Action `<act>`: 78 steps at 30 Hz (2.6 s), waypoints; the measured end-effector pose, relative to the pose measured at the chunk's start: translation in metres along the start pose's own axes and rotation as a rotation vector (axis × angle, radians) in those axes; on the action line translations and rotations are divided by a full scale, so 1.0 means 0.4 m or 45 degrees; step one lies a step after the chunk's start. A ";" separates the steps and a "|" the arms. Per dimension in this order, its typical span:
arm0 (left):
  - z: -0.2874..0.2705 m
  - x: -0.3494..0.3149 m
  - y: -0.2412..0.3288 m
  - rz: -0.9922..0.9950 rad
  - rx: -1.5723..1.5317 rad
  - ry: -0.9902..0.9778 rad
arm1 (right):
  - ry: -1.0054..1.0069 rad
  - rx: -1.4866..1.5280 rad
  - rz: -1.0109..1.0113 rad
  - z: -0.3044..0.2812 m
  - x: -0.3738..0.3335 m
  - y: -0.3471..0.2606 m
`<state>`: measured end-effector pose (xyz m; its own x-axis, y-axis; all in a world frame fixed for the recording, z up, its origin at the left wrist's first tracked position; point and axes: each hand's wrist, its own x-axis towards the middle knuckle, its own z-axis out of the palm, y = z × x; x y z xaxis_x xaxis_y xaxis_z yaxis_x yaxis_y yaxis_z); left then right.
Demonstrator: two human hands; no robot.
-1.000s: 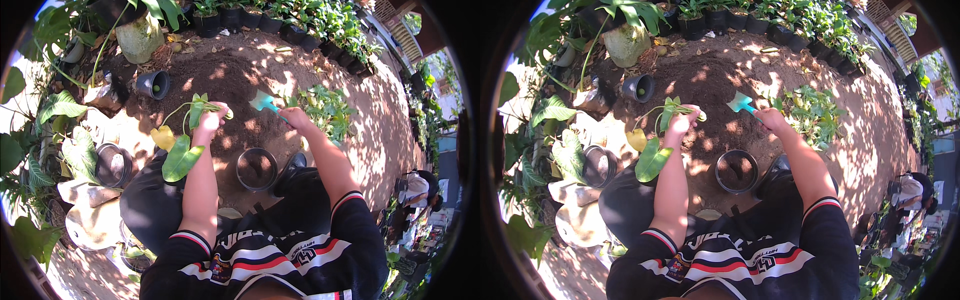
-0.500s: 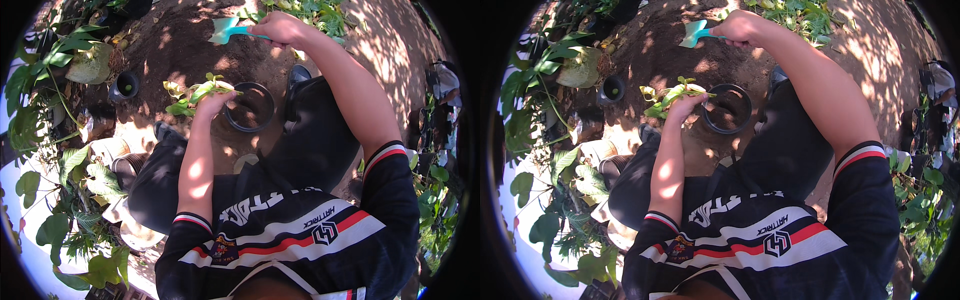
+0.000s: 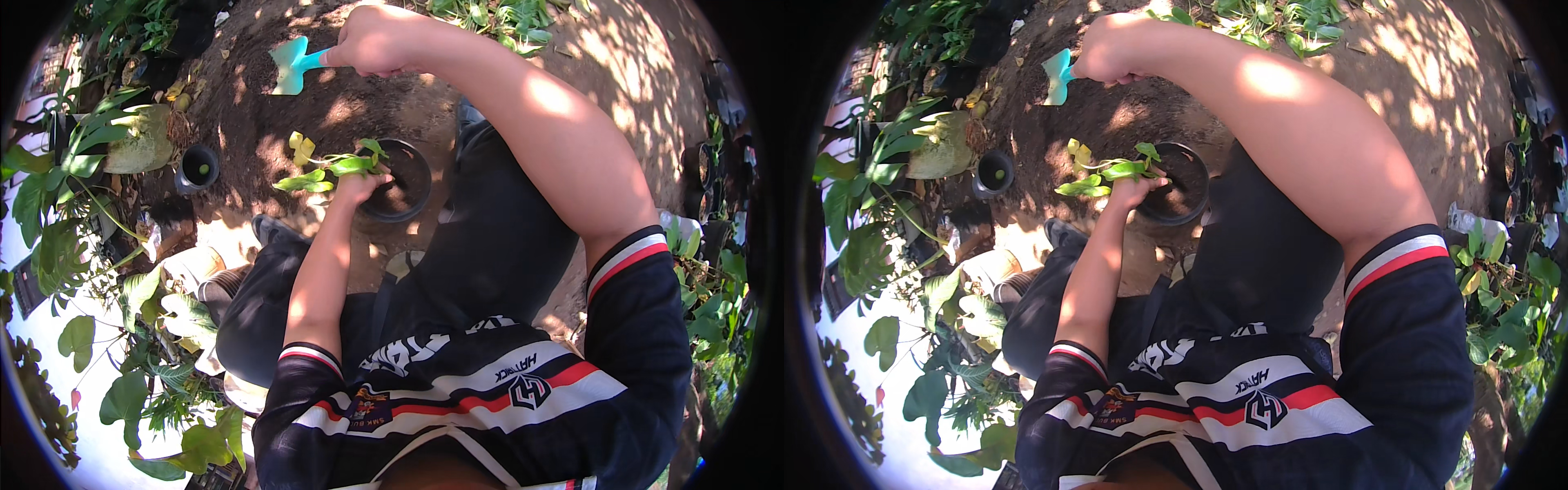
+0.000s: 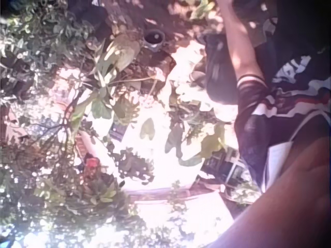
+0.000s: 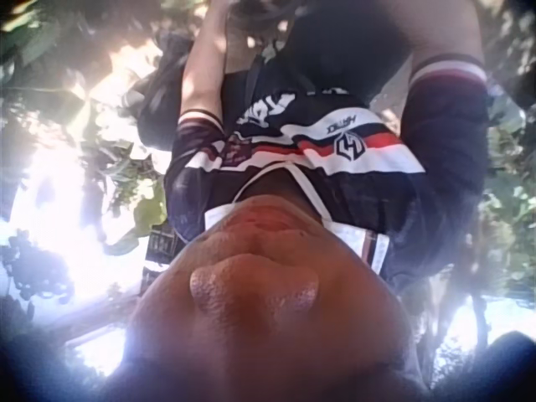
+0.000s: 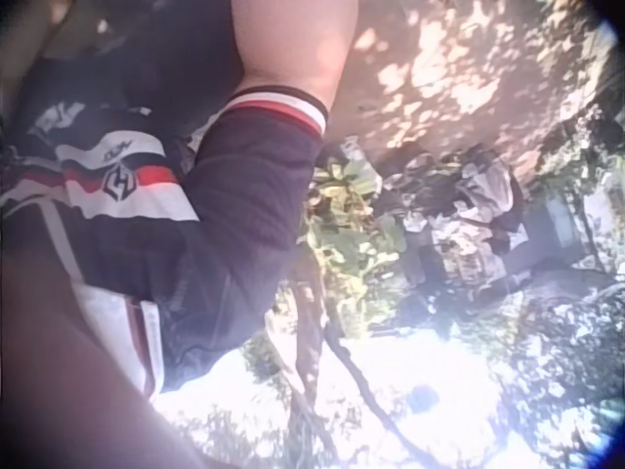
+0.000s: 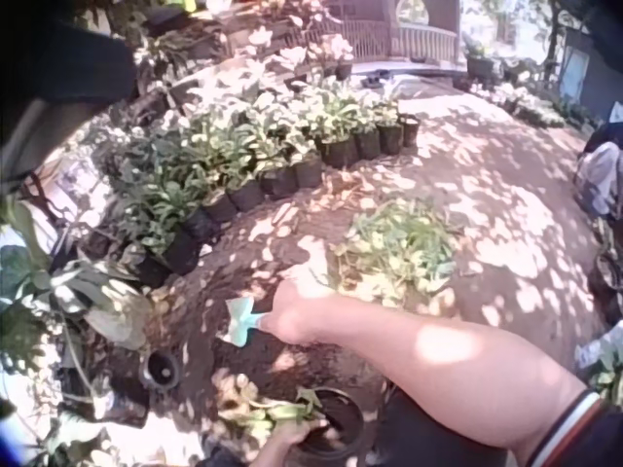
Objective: The person uses a trowel to fill a black pot with soil, places a small plant into the pot, adds more soil around the plant, and then carries the finished pot to another area.
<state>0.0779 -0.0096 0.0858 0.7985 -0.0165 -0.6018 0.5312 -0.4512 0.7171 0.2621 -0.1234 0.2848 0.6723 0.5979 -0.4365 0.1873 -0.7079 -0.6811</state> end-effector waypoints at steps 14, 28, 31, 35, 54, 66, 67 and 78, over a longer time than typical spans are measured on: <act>0.112 0.086 -0.240 0.191 -0.012 0.254 | -0.083 -0.039 -0.073 -0.028 -0.052 -0.036; 0.128 0.040 -0.144 -0.148 -0.037 0.409 | -0.018 -0.094 -0.156 -0.046 -0.075 -0.022; 0.135 0.059 -0.179 -0.157 0.066 0.474 | 0.008 -0.124 -0.192 -0.041 -0.067 -0.012; 0.152 0.083 -0.212 -0.182 0.139 0.545 | 0.018 -0.150 -0.198 -0.046 -0.067 -0.002; 0.180 0.057 -0.095 -0.038 0.611 0.485 | 0.108 -0.142 -0.142 -0.045 -0.053 0.020; 0.189 0.037 -0.108 -0.205 0.547 0.612 | 0.072 -0.101 -0.122 -0.041 -0.060 -0.004; 0.190 0.037 -0.127 -0.158 0.594 0.668 | 0.068 -0.122 -0.125 -0.039 -0.059 -0.008; 0.167 0.024 -0.063 -0.331 0.553 0.570 | 0.023 -0.171 -0.098 -0.037 -0.047 -0.004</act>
<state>0.0532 -0.0580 0.0383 0.7503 0.4701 -0.4648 0.6344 -0.7097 0.3062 0.2596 -0.1390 0.3027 0.6646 0.6463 -0.3748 0.3323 -0.7050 -0.6265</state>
